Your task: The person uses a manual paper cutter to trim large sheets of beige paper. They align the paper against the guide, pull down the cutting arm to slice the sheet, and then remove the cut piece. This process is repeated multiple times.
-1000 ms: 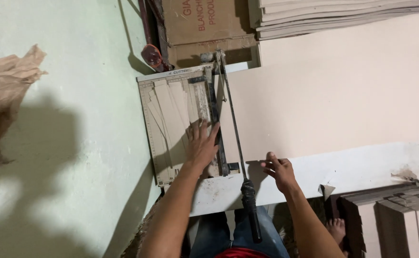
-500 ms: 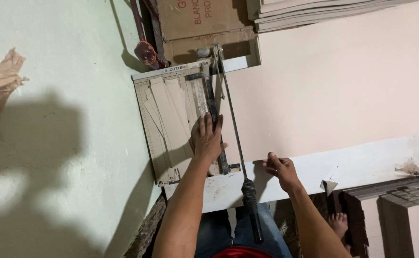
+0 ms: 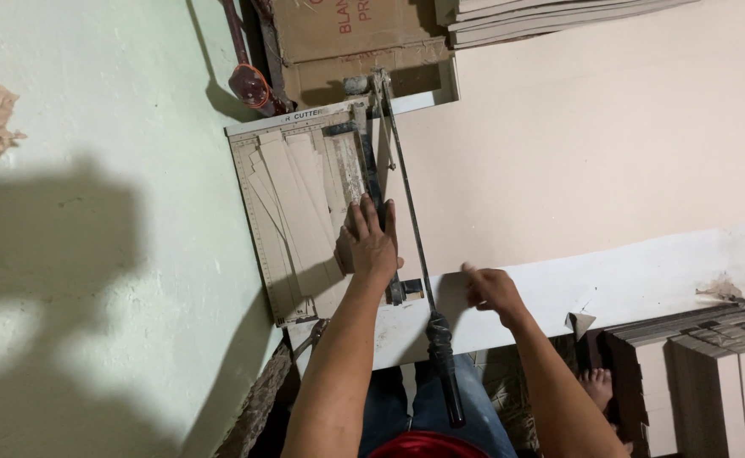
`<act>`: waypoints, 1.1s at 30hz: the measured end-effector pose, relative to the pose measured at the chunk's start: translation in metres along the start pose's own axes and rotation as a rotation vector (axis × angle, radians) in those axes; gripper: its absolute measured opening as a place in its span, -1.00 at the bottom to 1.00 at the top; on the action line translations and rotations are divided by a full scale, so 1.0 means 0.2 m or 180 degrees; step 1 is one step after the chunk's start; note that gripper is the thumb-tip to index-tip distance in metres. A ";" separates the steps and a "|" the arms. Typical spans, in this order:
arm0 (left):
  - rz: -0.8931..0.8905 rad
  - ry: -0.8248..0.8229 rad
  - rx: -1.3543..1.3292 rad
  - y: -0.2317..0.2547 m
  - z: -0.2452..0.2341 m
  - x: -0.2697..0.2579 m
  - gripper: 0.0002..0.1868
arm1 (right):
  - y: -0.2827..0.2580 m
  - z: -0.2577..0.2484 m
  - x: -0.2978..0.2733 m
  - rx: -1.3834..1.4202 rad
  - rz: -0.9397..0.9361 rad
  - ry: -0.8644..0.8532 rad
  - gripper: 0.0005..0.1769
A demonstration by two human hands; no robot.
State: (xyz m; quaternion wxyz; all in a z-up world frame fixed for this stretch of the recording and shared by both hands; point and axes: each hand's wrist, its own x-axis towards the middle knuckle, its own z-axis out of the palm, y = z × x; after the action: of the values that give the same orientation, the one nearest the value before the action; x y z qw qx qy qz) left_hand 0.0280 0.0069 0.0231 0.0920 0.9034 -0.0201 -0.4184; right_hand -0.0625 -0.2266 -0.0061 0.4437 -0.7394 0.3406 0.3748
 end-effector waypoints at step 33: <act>0.1820 0.0604 0.1119 -0.08 0.20 0.06 -0.55 | -0.34 0.01 -0.95 0.0316 -0.0226 -0.0921 -0.16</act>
State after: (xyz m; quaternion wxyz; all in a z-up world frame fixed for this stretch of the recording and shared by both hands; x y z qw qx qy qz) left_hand 0.0050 0.0156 -0.0132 0.0500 0.8981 -0.3354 -0.2800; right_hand -0.0977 -0.1671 0.1828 0.5372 -0.6664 0.2648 0.4442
